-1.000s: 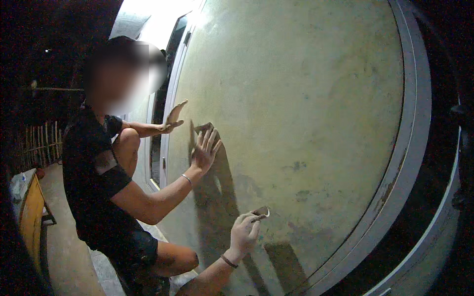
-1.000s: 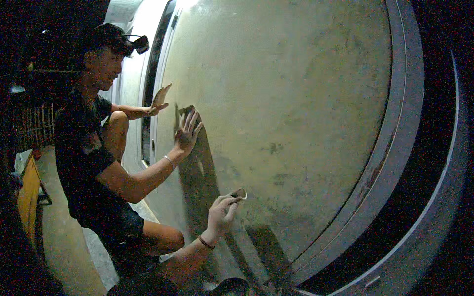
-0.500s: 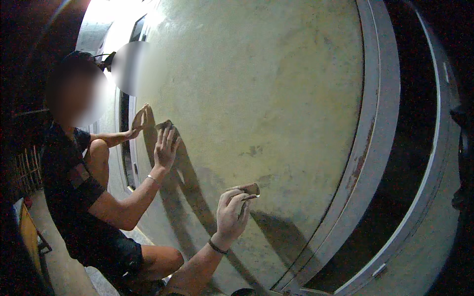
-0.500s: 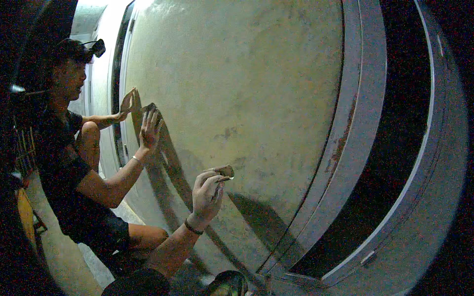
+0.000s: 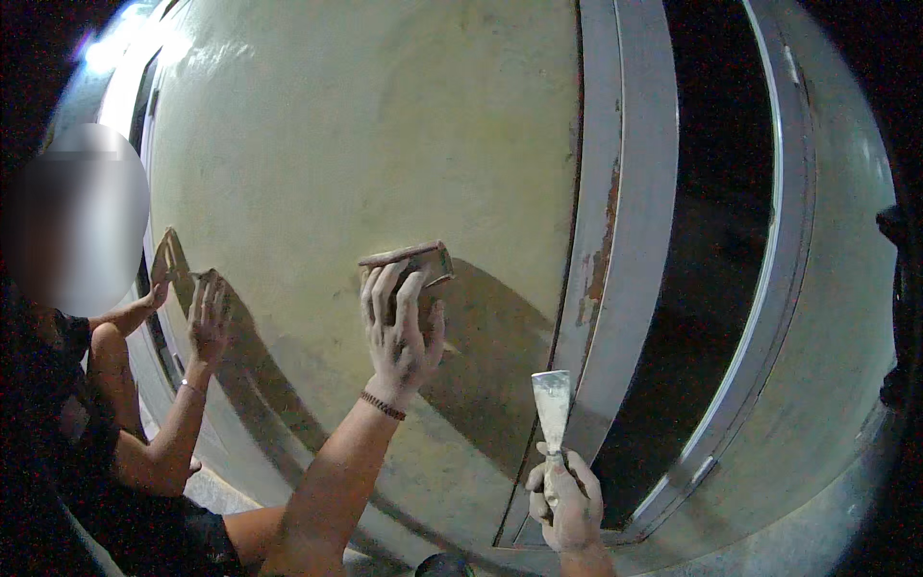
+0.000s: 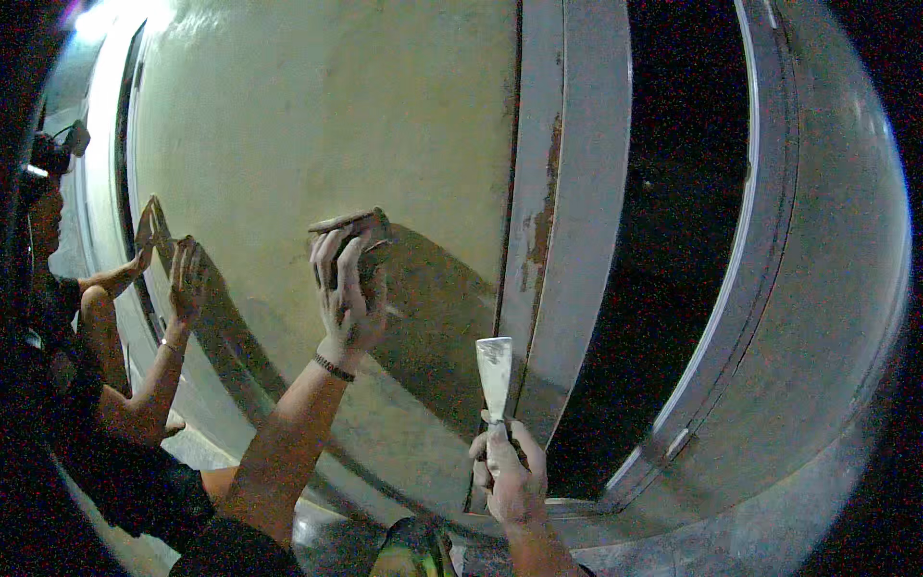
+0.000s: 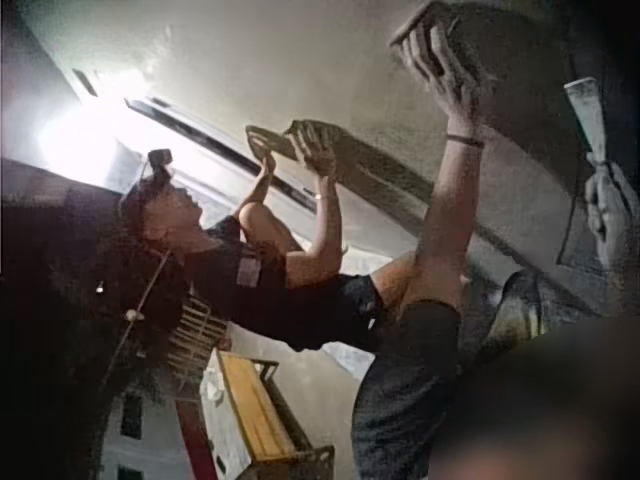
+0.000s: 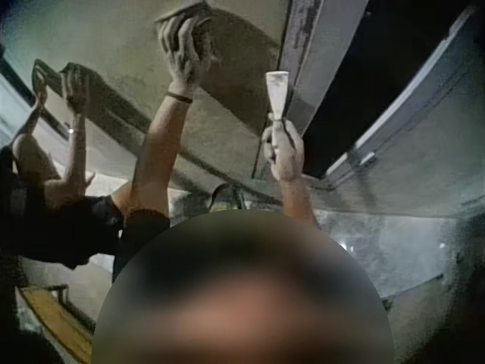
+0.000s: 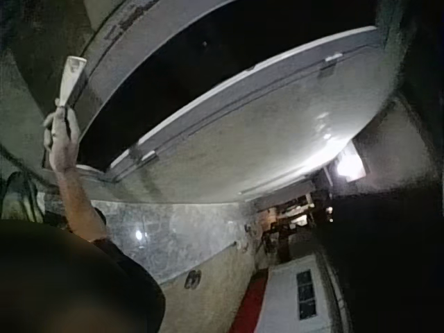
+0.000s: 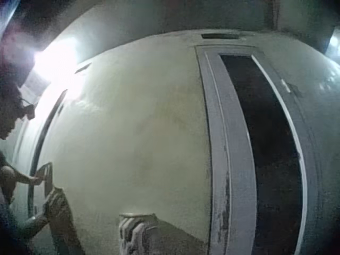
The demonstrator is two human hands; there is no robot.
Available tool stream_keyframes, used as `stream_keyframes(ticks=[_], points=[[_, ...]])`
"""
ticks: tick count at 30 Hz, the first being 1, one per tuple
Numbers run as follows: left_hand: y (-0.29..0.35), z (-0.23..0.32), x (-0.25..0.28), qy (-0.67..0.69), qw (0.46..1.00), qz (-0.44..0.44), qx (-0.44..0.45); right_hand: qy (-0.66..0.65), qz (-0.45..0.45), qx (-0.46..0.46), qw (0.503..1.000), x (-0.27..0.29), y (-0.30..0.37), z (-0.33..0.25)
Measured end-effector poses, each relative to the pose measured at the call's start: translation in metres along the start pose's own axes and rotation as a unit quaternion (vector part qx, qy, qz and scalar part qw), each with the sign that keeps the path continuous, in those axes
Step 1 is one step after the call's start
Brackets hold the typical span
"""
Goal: The person uses a metal scraper to remove old paint and rust from the vertical frame of a door. Another person sands the adjacent wall surface. The camera wearer works along the door edge, scraping away material in short strokes.
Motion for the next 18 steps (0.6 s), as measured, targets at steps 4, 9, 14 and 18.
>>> stream_keyframes(ticks=[4, 9, 14, 18], points=[[0.01, -0.003, -0.011, -0.014, 0.999, -0.044, 0.017, 0.003, 0.013, -0.009, 1.0, 0.003, -0.022, 0.014], [0.012, -0.003, -0.009, -0.023, 0.999, -0.03, 0.01, -0.005, -0.009, 0.028, 1.0, -0.002, -0.035, 0.018], [0.018, -0.004, 0.0, -0.037, 0.998, -0.04, 0.013, -0.035, 0.021, -0.002, 0.999, -0.02, -0.032, 0.007], [0.02, -0.003, 0.009, -0.04, 0.999, -0.035, 0.012, -0.051, -0.003, 0.001, 0.999, -0.035, -0.034, -0.009]])
Point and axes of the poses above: each hand's wrist, its own y-axis away from the middle knuckle, its own x-axis out of the back of the hand, z = x × y, the point moved 5 cm from there along -y, towards the middle knuckle, and after that the axes turned 7 degrees about -z, right-handed, at the moved point
